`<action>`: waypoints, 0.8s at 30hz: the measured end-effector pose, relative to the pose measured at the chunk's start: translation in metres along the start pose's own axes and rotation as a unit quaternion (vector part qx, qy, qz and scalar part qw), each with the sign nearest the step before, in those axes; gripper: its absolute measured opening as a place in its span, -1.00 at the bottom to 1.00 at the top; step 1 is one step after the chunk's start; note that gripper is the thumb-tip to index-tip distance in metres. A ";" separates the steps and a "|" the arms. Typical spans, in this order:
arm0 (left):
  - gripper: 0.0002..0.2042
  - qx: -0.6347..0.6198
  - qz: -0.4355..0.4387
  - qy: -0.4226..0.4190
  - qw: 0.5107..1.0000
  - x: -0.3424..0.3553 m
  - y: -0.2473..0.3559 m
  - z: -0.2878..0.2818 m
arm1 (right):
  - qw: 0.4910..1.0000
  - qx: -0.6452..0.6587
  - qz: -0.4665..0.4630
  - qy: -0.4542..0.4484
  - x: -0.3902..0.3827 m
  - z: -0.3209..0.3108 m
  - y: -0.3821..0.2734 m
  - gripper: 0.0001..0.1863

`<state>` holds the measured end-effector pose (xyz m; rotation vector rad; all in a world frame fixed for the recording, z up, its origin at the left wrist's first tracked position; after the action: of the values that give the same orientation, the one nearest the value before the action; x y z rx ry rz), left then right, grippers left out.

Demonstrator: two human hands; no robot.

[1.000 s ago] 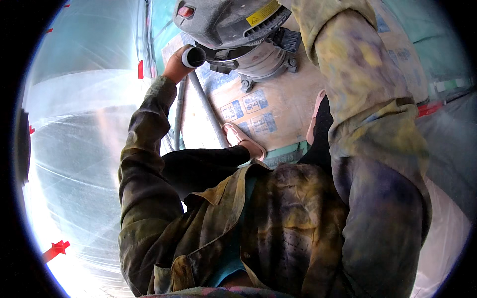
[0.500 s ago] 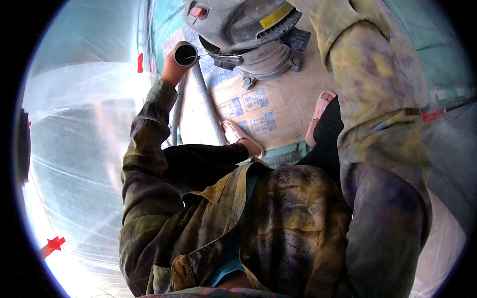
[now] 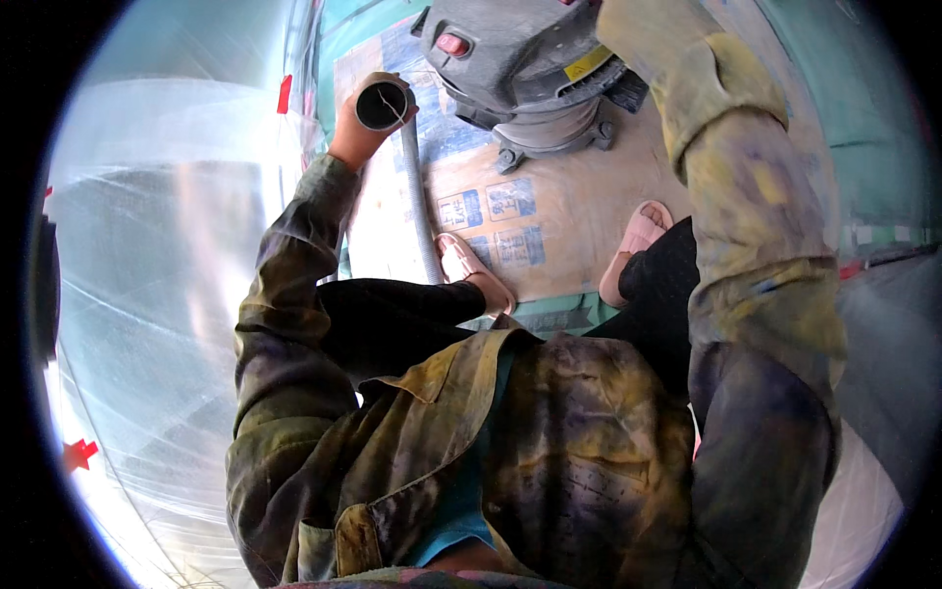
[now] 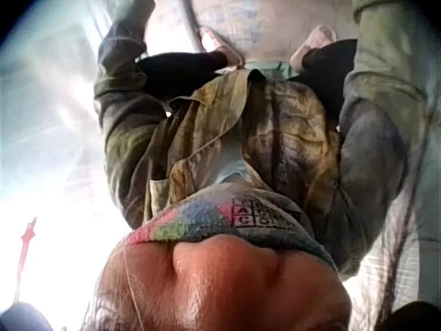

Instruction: The person sits on the floor and removes the filter from a shop vacuum. They then repeatedly tap the filter against the side of a metal bucket to dislodge dust and debris.

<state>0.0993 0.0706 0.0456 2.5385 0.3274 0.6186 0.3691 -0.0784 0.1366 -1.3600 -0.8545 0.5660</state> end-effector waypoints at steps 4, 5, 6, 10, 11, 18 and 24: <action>-0.63 0.001 0.015 0.002 1.000 0.000 0.014 -0.005 | 0.836 -0.341 -0.313 0.295 -0.017 -0.017 -0.032 -0.75; -0.64 -0.001 0.018 0.001 1.000 0.003 0.016 -0.004 | 0.771 -0.390 -0.400 0.305 -0.035 -0.005 -0.051 -0.76; -0.65 -0.009 0.025 0.003 1.000 0.007 0.014 -0.001 | 0.688 -0.439 -0.481 0.322 -0.056 0.010 -0.067 -0.76; -0.66 -0.014 0.016 0.011 1.000 -0.014 0.012 -0.008 | 0.908 -0.310 -0.274 -0.072 -0.102 0.087 -0.038 -0.53; -0.66 -0.019 0.015 0.015 1.000 -0.013 0.013 -0.009 | 0.924 -0.314 -0.177 -0.130 -0.111 0.105 -0.014 -0.44; -0.66 -0.043 0.004 0.029 0.999 -0.007 0.040 -0.010 | 0.984 -0.050 -0.026 -0.169 -0.137 0.162 0.079 -0.34; -0.67 -0.037 0.008 0.036 0.999 -0.013 0.057 -0.021 | 0.979 0.109 0.033 -0.167 -0.136 0.153 0.056 -0.73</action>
<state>0.0843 0.0267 0.0868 2.4555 0.3029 0.7159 0.1737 -0.0838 0.0543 -1.1113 -0.9869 0.9316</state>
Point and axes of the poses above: each hand's wrist, its own x-axis towards the middle knuckle, its own z-axis out of the palm, y = z × x, the point moved 8 cm from there along x, towards the middle knuckle, and after that the axes turned 3 degrees about -z, right-handed, at the moved point
